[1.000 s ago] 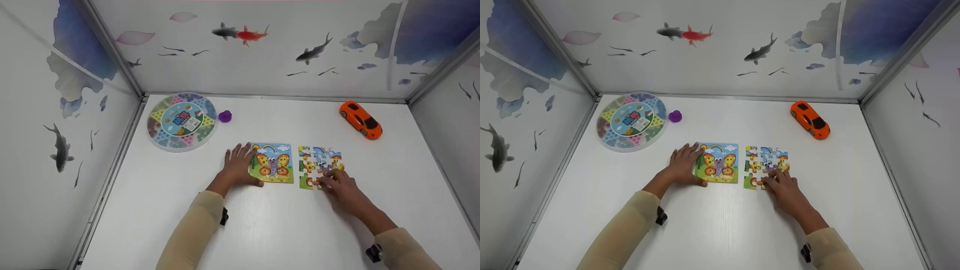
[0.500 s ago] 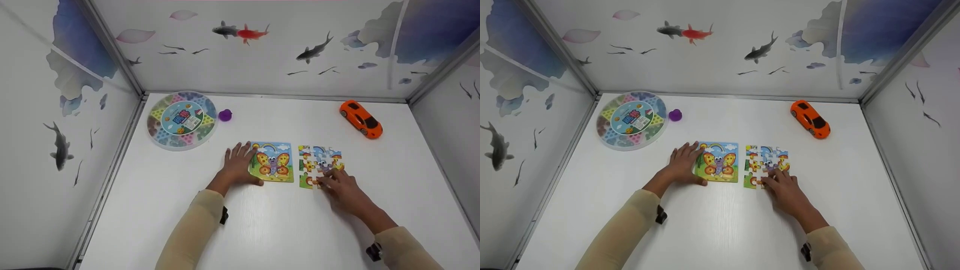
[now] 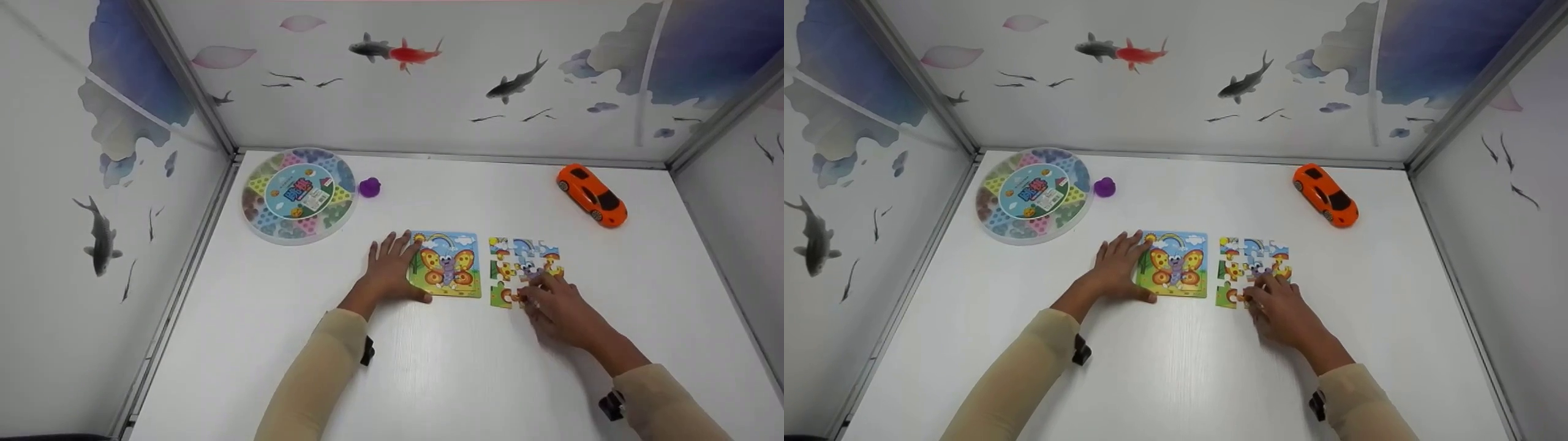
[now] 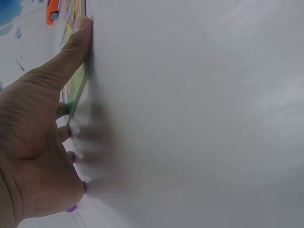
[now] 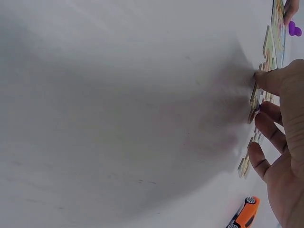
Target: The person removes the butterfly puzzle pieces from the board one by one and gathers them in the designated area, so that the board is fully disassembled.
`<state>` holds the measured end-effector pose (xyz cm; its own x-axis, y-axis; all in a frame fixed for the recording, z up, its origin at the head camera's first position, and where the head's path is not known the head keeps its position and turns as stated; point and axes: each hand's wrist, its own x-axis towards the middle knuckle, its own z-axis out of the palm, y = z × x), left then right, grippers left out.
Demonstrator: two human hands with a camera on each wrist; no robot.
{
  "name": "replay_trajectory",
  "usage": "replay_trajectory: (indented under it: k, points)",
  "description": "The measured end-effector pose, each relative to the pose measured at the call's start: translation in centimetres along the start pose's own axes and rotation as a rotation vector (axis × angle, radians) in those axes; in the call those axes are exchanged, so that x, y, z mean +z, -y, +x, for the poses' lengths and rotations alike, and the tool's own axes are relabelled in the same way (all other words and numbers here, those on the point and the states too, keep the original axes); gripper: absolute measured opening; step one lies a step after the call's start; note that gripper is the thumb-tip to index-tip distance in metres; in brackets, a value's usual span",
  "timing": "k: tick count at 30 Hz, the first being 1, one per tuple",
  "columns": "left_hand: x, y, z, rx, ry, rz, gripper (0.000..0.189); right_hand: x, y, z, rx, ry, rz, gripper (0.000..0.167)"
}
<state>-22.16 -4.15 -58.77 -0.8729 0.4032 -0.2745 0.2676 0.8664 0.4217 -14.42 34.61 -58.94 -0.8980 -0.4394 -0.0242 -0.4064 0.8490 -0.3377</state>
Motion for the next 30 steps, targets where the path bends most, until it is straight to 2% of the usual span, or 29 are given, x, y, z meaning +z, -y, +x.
replay_trajectory:
  k: [4, 7, 16, 22, 30]
  points:
    - [-0.1, -0.1, 0.0, 0.006, -0.004, -0.005, 0.127, -0.2, 0.5, 0.9, -0.02, -0.028, 0.021, 0.029]
    - [-0.2, -0.1, -0.1, 0.009, -0.009, -0.011, 0.128, -0.2, 1.3, 2.0, -0.029, -0.036, 0.023, 0.031]
    - [-0.1, 0.0, -0.1, 0.007, -0.002, -0.016, 0.129, 0.7, 3.9, 5.8, -0.046, 0.016, 0.084, 0.041]
    - [-0.3, -0.1, -0.2, 0.006, -0.007, -0.026, 0.128, 1.2, 5.5, 7.8, -0.065, 0.027, 0.064, 0.044]
    - [-0.2, -0.2, -0.2, 0.0, -0.014, -0.009, 0.127, 1.9, 6.8, 9.1, -0.127, 0.02, 0.004, 0.042]
